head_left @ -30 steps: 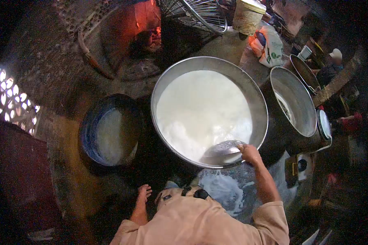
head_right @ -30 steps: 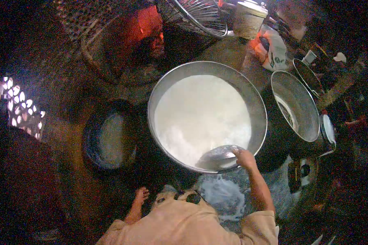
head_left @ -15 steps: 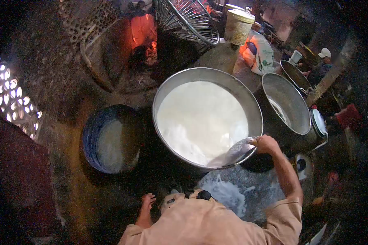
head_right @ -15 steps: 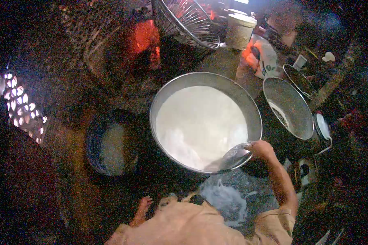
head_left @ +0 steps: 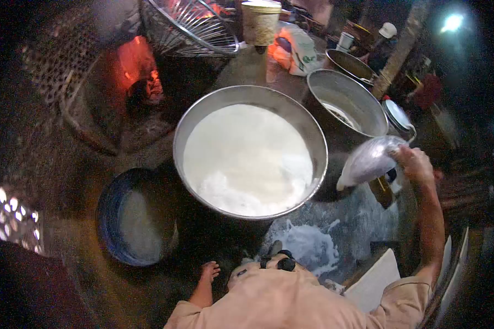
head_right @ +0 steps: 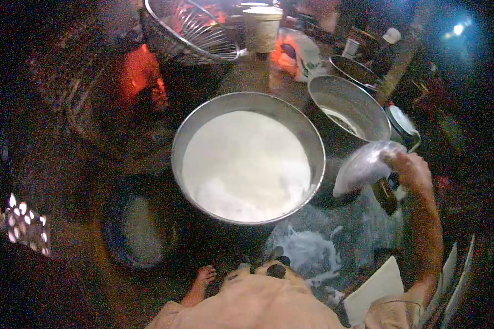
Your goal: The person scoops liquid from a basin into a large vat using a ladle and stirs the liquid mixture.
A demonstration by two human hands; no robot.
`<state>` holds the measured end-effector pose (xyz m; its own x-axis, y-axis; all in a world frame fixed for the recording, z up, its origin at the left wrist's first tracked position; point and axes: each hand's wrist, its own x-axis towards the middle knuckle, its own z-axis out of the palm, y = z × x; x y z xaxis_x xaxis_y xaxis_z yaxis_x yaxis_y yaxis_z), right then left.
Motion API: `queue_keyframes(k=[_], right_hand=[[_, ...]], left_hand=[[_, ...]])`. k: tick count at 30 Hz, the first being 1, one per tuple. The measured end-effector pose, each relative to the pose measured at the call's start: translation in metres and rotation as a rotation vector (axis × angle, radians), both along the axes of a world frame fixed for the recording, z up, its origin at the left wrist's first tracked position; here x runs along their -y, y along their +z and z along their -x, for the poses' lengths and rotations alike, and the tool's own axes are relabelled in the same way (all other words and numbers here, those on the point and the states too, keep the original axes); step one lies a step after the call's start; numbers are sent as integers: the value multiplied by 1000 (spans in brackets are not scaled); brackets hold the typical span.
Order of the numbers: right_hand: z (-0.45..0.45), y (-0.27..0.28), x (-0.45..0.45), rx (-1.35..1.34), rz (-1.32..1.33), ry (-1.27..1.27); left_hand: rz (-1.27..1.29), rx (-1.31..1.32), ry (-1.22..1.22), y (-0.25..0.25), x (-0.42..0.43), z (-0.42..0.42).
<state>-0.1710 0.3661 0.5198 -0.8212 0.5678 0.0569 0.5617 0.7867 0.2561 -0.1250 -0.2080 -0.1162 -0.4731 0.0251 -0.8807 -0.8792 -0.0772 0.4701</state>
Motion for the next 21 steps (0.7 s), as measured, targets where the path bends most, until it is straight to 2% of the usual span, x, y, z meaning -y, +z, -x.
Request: queue_keyframes(k=[1,2,3,4,5,8,12,14,15,17,18,21], right_hand=[[-26,-5,-35,-37,-218,63],[-43,4,-50,-133,-85,-30],[-64,10,-65,-309,-78,-36],[-94,0,-114,-573,-93,333],[-124,1,-141,-677,-15,288],[-214,7,-199,-1004,207,154],[-302,-6,-278,-1374,553,-153],[-320,-37,-324,-1383,330,-295],[-331,-53,-350,-1383,226,-374],[-324,-118,-352,-1439,179,-320],[-326,-158,-368,-1465,206,-396],[-333,-327,-365,-1498,554,-714]], left_hand=[[14,-5,-36,0,-5,5],[28,-9,-75,0,-10,10],[10,9,-114,-8,-12,20],[-6,30,-153,-20,-11,34],[-21,52,-190,-25,-15,43],[167,22,-279,26,-57,70],[215,14,-320,26,-108,97],[215,-57,-326,27,-145,100],[235,-39,-365,28,-169,100],[279,0,-425,33,-210,100],[241,-12,-399,40,-233,93],[157,-62,-320,58,-307,76]])
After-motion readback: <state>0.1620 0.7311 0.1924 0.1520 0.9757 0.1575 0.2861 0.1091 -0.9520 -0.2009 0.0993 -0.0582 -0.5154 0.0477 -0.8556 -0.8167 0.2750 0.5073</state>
